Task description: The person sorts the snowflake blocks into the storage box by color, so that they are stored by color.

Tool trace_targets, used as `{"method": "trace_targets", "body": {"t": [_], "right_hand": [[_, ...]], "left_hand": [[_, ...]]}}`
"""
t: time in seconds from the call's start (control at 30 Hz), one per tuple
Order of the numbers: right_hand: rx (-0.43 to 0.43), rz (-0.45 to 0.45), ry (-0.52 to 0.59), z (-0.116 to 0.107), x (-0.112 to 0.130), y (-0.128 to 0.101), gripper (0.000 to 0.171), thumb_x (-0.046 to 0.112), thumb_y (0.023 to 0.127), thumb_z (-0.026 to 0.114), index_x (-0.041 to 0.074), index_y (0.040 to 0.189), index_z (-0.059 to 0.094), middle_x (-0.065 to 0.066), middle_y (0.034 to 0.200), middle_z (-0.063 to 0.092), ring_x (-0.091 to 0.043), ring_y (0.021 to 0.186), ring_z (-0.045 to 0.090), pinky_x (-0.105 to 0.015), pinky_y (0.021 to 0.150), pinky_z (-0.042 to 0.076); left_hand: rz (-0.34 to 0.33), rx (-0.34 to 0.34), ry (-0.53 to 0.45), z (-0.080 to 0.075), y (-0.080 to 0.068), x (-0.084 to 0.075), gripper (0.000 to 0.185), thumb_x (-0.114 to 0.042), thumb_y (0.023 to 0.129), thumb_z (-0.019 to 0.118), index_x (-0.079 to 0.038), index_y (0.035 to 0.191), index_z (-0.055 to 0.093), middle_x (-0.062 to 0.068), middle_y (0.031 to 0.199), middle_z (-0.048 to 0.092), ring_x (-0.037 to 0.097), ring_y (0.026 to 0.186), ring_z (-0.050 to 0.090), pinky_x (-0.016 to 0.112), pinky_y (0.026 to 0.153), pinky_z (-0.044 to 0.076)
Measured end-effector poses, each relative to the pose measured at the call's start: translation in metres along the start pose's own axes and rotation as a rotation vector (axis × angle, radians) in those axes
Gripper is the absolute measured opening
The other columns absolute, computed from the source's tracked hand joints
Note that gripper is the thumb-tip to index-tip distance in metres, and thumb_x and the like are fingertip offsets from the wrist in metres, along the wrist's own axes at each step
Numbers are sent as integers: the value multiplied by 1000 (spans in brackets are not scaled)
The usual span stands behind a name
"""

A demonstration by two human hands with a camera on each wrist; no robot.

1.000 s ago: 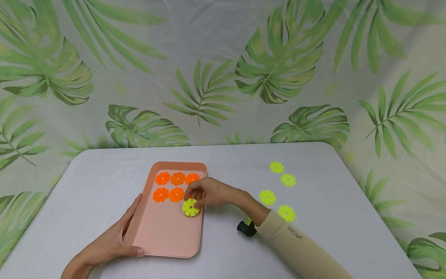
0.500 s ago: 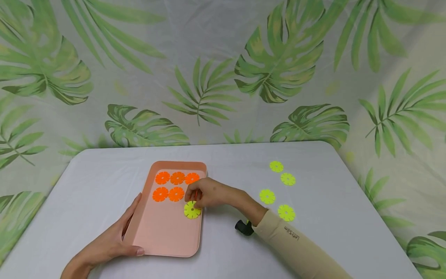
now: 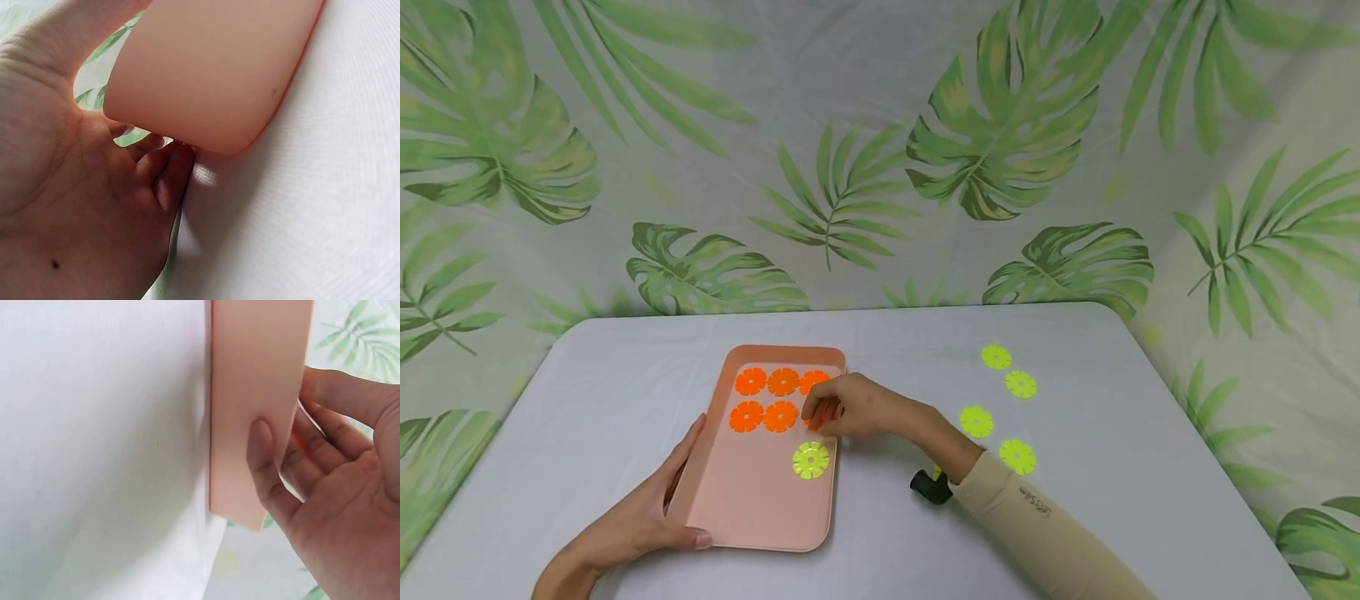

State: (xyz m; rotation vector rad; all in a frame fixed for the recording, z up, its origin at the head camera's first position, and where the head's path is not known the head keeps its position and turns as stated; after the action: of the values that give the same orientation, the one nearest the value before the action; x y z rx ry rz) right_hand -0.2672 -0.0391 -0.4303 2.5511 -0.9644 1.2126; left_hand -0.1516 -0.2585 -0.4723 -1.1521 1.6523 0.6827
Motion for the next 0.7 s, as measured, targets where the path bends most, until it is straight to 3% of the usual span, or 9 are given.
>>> {"method": "trace_targets", "body": {"t": [0.33, 0.7], "right_hand": [[-129, -66, 66, -41, -9, -19, 22, 9, 95, 75, 8, 116, 73, -4, 110, 75, -10, 96, 66, -31, 88, 56], [-269, -15, 144, -89, -42, -47, 18, 12, 96, 74, 14, 113, 74, -10, 111, 76, -17, 99, 69, -31, 89, 57]], "left_hand": [[8, -1, 2, 0, 0, -1, 130, -9, 78, 87, -35, 168, -3, 21, 175, -1, -20, 138, 29, 1, 102, 27], [19, -1, 8, 0, -1, -1, 129, -9, 78, 86, -33, 168, -3, 22, 174, 2, -18, 138, 31, 2, 102, 28]]}}
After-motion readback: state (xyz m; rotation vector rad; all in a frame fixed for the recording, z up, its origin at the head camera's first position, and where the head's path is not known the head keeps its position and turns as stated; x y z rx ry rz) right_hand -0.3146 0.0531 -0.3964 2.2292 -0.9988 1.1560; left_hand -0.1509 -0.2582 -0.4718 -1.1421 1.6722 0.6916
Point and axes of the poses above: each hand's wrist, its own y-axis towards the middle knuckle, its own z-axis out of the palm, x = y × z, the point moved 9 cm from there along y, towards the middle knuckle
